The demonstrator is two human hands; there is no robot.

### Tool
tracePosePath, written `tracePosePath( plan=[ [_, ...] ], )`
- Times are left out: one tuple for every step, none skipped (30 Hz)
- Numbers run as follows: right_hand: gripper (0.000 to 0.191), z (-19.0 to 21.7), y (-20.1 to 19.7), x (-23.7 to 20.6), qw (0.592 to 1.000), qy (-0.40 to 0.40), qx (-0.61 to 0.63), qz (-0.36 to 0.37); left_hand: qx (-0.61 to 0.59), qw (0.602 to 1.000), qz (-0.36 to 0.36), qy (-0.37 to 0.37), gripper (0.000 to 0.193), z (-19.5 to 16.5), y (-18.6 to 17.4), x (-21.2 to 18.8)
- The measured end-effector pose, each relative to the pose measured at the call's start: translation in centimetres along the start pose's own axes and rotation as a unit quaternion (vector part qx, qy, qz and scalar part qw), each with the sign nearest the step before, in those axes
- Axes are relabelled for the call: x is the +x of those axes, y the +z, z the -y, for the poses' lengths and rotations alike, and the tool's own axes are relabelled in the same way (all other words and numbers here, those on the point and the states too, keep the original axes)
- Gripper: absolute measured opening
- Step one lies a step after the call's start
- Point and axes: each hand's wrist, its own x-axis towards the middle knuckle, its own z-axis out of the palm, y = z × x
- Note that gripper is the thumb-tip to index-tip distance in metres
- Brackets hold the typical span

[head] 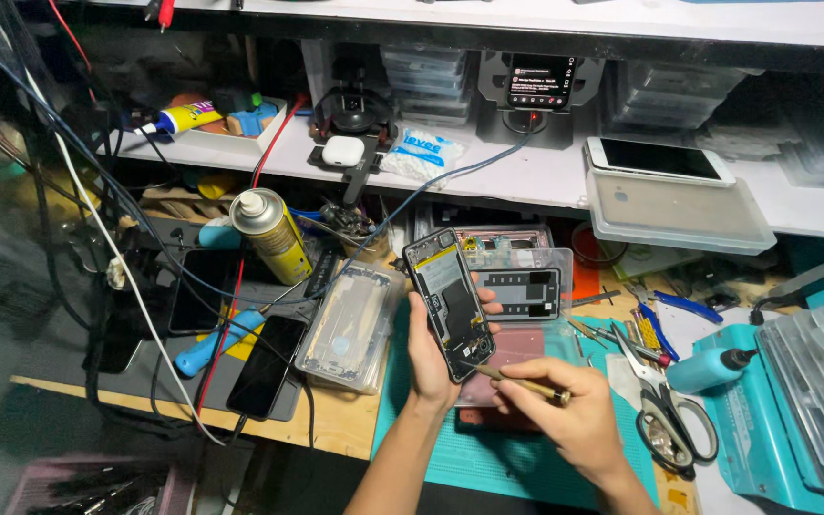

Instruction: The person disassembles a smartphone, holding the open chassis in one hand while prying at internal components with a small tool. They set the phone down, pick up another phone, and use a screwdriver to work on its internals at the bench.

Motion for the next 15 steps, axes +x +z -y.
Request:
tracePosePath(
  plan=[
    [0.017,0.01,0.19,0.05,1.0,0.009,0.004,0.002,0.007,1.0,0.003,0.003,0.079,0.02,-0.02,-0.08],
    [0.017,0.04,0.32,0.08,1.0,0.018,0.008,0.003,0.013,1.0,0.005,0.006,0.079,0.05,-0.03,-0.14],
    [0.017,0.09,0.34,0.14,1.0,0.01,0.006,0.005,0.02,1.0,0.008,0.01,0.079,0.11,0.0,-0.09],
    [0.017,0.13,0.37,0.16,1.0,0.002,0.003,0.006,0.026,1.0,0.008,0.009,0.079,0.13,0.02,-0.03],
    [0.016,0.15,0.4,0.14,1.0,-0.004,0.001,0.008,0.031,0.999,0.008,0.007,0.08,0.15,0.03,-0.05],
    [0.016,0.17,0.44,0.12,1.0,-0.009,0.0,0.01,0.037,0.999,0.007,0.005,0.08,0.15,0.03,-0.11],
    [0.016,0.2,0.42,0.13,1.0,-0.014,-0.001,0.01,0.041,0.999,0.009,0.007,0.08,0.18,0.06,-0.14],
    [0.016,0.22,0.42,0.14,1.0,-0.02,-0.002,0.011,0.044,0.999,0.011,0.009,0.08,0.19,0.09,-0.18],
    [0.016,0.24,0.43,0.13,1.0,-0.02,-0.011,0.011,0.048,0.999,0.014,0.011,0.08,0.18,0.1,-0.23],
    [0.016,0.26,0.45,0.13,1.0,-0.021,-0.02,0.01,0.051,0.999,0.012,0.01,0.08,0.16,0.12,-0.25],
    [0.016,0.29,0.42,0.13,0.999,-0.022,-0.029,0.01,0.053,0.998,0.01,0.01,0.08,0.19,0.17,-0.25],
    [0.016,0.32,0.41,0.12,0.999,-0.022,-0.032,0.009,0.056,0.998,0.008,0.01,0.08,0.2,0.2,-0.25],
    [0.016,0.35,0.4,0.1,0.999,-0.022,-0.036,0.008,0.057,0.998,0.009,0.011,0.08,0.19,0.21,-0.27],
    [0.016,0.38,0.44,0.08,0.999,-0.021,-0.039,0.008,0.058,0.998,0.009,0.011,0.08,0.16,0.2,-0.31],
    [0.016,0.4,0.43,0.07,0.999,-0.02,-0.037,0.01,0.059,0.998,0.009,0.012,0.08,0.19,0.21,-0.32]
  ],
)
